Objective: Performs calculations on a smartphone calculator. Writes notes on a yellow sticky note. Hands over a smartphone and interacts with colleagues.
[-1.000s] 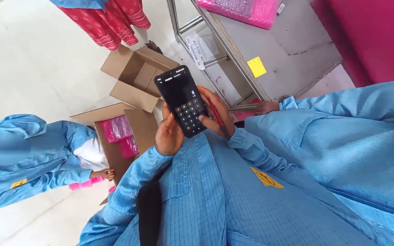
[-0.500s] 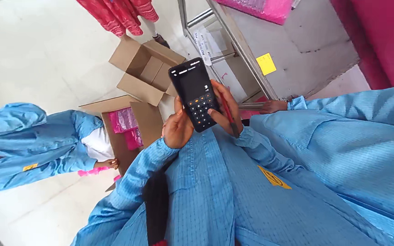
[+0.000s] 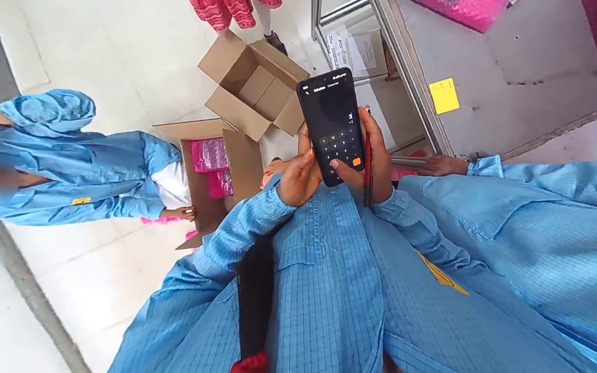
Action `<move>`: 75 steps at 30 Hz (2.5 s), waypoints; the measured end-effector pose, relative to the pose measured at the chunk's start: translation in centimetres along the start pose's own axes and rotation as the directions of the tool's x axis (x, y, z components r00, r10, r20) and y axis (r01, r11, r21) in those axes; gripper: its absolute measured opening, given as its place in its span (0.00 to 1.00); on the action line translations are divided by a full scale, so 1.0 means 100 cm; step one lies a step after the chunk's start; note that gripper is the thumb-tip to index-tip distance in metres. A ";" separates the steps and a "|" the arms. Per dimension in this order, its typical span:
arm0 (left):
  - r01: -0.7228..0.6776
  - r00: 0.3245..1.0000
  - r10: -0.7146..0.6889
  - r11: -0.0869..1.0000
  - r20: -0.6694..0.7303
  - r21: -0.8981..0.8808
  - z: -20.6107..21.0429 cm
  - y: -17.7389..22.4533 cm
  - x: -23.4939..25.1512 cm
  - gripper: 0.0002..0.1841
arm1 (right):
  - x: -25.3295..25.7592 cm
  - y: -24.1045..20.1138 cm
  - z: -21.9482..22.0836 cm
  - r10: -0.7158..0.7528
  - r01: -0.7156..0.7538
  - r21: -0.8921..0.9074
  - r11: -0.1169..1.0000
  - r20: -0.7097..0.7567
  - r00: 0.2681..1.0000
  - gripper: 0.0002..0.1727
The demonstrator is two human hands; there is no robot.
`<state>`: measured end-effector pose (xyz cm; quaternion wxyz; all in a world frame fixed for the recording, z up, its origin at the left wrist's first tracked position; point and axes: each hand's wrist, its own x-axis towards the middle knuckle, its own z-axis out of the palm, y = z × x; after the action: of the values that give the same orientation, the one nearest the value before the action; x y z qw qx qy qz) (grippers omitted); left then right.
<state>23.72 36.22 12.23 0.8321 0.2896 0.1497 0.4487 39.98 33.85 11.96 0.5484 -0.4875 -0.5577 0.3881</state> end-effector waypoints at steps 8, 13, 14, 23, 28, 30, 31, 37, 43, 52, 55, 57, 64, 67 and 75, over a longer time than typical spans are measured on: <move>0.014 1.000 -0.014 1.000 -0.002 0.010 -0.002 0.000 -0.001 0.29 | -0.001 0.000 -0.001 0.029 -0.027 -0.060 0.998 0.032 0.999 0.54; 0.034 0.998 -0.037 0.998 0.042 0.053 0.002 -0.002 -0.001 0.32 | 0.000 -0.001 0.006 0.043 -0.056 -0.126 0.990 -0.103 0.994 0.50; 0.039 0.998 -0.041 0.997 0.042 0.064 0.003 -0.002 -0.001 0.33 | 0.000 -0.002 0.007 0.048 -0.065 -0.139 0.988 -0.118 0.992 0.50; 0.037 0.998 -0.039 0.998 0.046 0.051 0.000 -0.002 0.001 0.30 | 0.001 0.001 0.005 0.041 -0.053 -0.088 0.995 -0.137 0.990 0.41; 0.041 0.999 -0.041 0.999 0.026 0.002 -0.003 0.001 0.002 0.28 | 0.001 0.001 -0.011 0.169 -0.162 0.223 0.961 -0.015 0.985 0.32; 0.044 0.999 -0.043 0.998 0.012 -0.035 -0.004 0.002 0.001 0.28 | 0.001 0.005 -0.019 0.173 -0.183 0.348 0.919 0.062 0.983 0.32; 0.043 0.999 -0.043 0.998 0.011 -0.048 -0.004 0.003 0.001 0.28 | 0.001 0.007 -0.022 0.151 -0.173 0.374 0.911 0.088 0.985 0.33; 0.031 0.999 -0.030 0.997 0.020 -0.065 -0.005 0.002 0.001 0.27 | 0.000 0.009 -0.022 0.093 -0.114 0.273 0.955 0.087 0.992 0.37; 0.039 0.999 -0.037 0.995 0.026 -0.088 -0.005 0.002 0.000 0.26 | -0.002 0.014 -0.024 0.084 -0.113 0.382 0.917 0.094 0.992 0.34; 0.022 0.999 -0.019 0.996 0.033 -0.091 -0.006 0.001 0.002 0.34 | -0.002 0.013 -0.022 0.124 -0.128 0.360 0.924 0.034 0.992 0.31; 0.012 1.000 -0.010 0.995 0.015 -0.103 -0.004 0.000 0.004 0.33 | -0.002 0.011 -0.022 0.145 -0.144 0.341 0.929 0.024 0.989 0.31; 0.018 1.000 -0.017 0.994 0.007 -0.103 -0.004 0.000 0.004 0.31 | -0.001 0.012 -0.022 0.147 -0.144 0.334 0.932 0.017 0.989 0.31; 0.020 1.000 -0.018 0.994 0.017 -0.112 -0.004 -0.002 0.006 0.33 | -0.003 0.013 -0.022 0.155 -0.142 0.343 0.928 -0.011 0.988 0.30; 0.031 1.000 -0.030 0.992 0.008 -0.118 -0.004 -0.001 0.007 0.33 | -0.002 0.013 -0.022 0.156 -0.143 0.343 0.928 -0.011 0.988 0.30; 0.046 0.999 -0.046 0.998 0.010 -0.031 -0.003 -0.001 0.011 0.33 | 0.001 0.010 -0.021 0.149 -0.146 0.209 0.967 0.003 0.989 0.35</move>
<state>24.24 37.18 11.93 0.8472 0.2752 0.1456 0.4304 42.20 33.99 11.24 0.5696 -0.4699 -0.4727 0.4809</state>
